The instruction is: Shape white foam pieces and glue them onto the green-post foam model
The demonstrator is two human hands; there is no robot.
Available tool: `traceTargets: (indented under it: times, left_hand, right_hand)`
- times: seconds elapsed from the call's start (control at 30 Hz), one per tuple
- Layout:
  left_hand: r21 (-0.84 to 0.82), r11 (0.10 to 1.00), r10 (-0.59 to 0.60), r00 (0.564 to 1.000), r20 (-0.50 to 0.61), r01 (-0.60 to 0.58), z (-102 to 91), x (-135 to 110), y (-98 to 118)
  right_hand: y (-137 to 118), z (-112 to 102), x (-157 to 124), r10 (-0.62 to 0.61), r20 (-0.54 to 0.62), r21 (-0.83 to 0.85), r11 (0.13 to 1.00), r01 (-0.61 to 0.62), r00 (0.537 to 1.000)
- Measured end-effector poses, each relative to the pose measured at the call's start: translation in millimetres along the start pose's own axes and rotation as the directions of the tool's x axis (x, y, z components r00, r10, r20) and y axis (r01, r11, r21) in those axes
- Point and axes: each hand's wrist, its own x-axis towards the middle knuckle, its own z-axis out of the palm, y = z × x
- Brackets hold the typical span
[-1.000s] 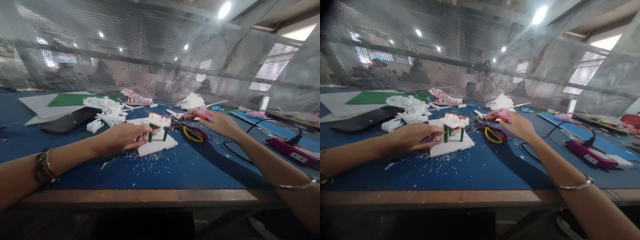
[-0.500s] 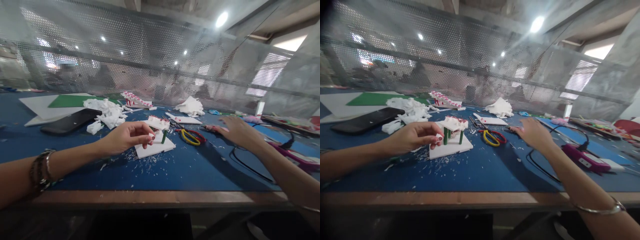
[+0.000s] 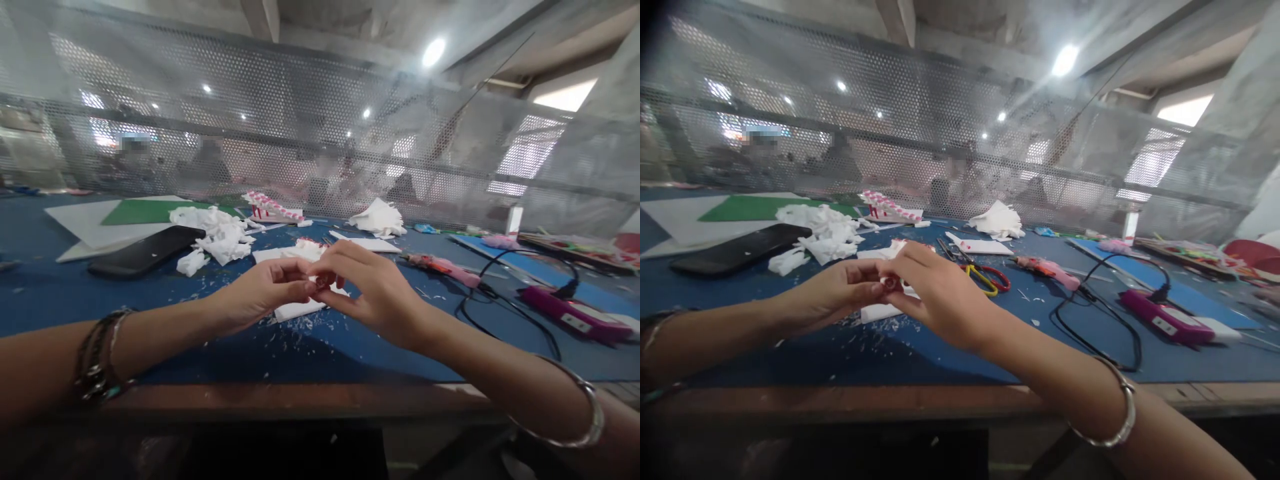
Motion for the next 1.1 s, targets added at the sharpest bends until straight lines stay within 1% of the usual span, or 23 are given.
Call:
traceTargets:
  times: [0.17,0.23,0.33,0.4,0.43,0.47,0.5,0.57,0.6,0.63,0.7,0.73,0.8,0.83,0.93,1.03,1.1]
  left_hand:
    - [-0.076,0.997,0.020,0.999,-0.037,-0.023,4.7,-1,2]
    - [-0.068,0.998,0.006,0.999,-0.033,-0.008,4.9,0,3]
    - [0.043,0.999,0.003,1.000,0.004,-0.003,1.5,1,4]
    - [0.177,0.984,0.024,1.000,0.005,-0.024,-3.6,0,6]
    - [0.260,0.965,0.040,0.999,-0.016,-0.035,-6.8,-1,8]
    - [0.347,0.937,0.067,0.997,-0.049,-0.046,-10.4,-3,8]
    - [0.460,0.886,0.097,0.992,-0.075,-0.052,-14.1,-4,9]
    - [0.691,0.721,0.202,0.970,-0.133,-0.055,-21.3,-6,8]
    - [0.761,0.649,0.213,0.964,-0.159,-0.017,-24.6,-7,7]
    - [0.803,0.595,0.175,0.971,-0.161,0.026,-27.4,-6,5]
    - [0.843,0.530,0.075,0.985,-0.155,0.093,-31.9,-1,0]
    - [0.844,0.528,0.025,0.991,-0.130,0.097,-33.4,2,-3]
    - [0.819,0.559,0.010,0.986,-0.166,0.132,-34.4,11,-6]
    - [0.805,0.579,0.004,0.986,-0.166,0.133,-33.7,15,-7]
    - [0.733,0.671,-0.028,0.992,-0.127,0.112,-27.1,24,-9]
    - [0.669,0.726,-0.105,0.987,-0.121,0.159,-19.8,26,-9]
    - [0.641,0.747,-0.143,0.985,-0.101,0.174,-20.0,23,-9]
  right_hand:
    - [-2,-3,1,0.011,-0.020,0.056,0.998,-0.009,1.000]
    - [-4,-5,1,0.004,-0.016,0.069,0.998,-0.002,1.000]
    - [-5,-9,2,0.008,-0.021,0.077,0.997,-0.007,1.000]
    - [-3,-14,1,0.051,-0.047,0.094,0.995,-0.047,0.998]
    - [-2,-17,1,0.088,-0.064,0.105,0.991,-0.081,0.994]
    - [1,-20,0,0.131,-0.080,0.119,0.985,-0.121,0.988]
    - [5,-23,-2,0.183,-0.093,0.133,0.976,-0.170,0.979]
    - [15,-27,-6,0.267,-0.097,0.163,0.955,-0.250,0.959]
    - [20,-27,-9,0.308,-0.091,0.166,0.942,-0.291,0.947]
    - [27,-27,-11,0.340,-0.081,0.163,0.932,-0.324,0.937]
    - [38,-23,-16,0.376,-0.062,0.126,0.922,-0.366,0.925]
    - [43,-20,-18,0.380,-0.059,0.101,0.922,-0.374,0.923]
    - [52,-15,-20,0.387,-0.053,0.071,0.921,-0.383,0.921]
    - [55,-12,-21,0.389,-0.047,0.066,0.920,-0.386,0.920]
    - [59,-5,-25,0.404,-0.021,0.077,0.913,-0.401,0.915]
    - [60,-2,-30,0.428,-0.003,0.107,0.899,-0.425,0.904]
    - [60,-1,-32,0.454,-0.002,0.123,0.884,-0.450,0.891]
